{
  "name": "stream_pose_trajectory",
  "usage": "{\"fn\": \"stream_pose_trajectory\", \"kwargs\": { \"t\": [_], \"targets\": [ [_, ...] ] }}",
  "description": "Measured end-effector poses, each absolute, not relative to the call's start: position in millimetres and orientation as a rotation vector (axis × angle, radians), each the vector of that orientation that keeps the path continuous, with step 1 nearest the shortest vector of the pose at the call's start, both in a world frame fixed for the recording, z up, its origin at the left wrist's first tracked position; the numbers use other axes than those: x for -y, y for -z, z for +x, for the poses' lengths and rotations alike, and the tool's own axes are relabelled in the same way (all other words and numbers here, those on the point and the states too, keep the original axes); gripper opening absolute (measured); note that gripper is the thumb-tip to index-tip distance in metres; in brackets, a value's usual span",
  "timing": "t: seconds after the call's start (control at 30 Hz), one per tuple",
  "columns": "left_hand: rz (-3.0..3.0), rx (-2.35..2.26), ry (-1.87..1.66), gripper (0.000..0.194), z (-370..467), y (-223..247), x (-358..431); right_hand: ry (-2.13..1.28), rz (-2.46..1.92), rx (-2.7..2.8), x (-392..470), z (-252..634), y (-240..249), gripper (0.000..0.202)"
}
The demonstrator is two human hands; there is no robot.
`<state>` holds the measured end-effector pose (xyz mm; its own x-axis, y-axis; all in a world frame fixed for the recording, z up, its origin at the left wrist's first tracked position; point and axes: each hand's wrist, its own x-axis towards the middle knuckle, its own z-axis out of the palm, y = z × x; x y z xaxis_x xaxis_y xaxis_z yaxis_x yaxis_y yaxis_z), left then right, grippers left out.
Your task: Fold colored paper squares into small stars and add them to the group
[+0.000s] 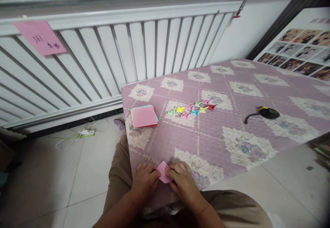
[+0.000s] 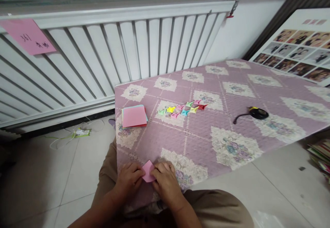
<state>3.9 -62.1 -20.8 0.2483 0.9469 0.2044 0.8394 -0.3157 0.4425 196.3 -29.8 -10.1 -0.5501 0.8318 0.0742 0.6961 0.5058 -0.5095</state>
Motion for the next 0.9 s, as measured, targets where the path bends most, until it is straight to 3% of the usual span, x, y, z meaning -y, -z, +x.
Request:
{"fn": "stream_pose_trajectory", "kwargs": {
  "t": [0.9],
  "targets": [
    [2.069, -1.822, -0.341, 0.015, -2.5, 3.4, 47.5, -0.471, -1.449, 2.338, 25.2, 173.6, 6.5, 0.015]
  ]
}}
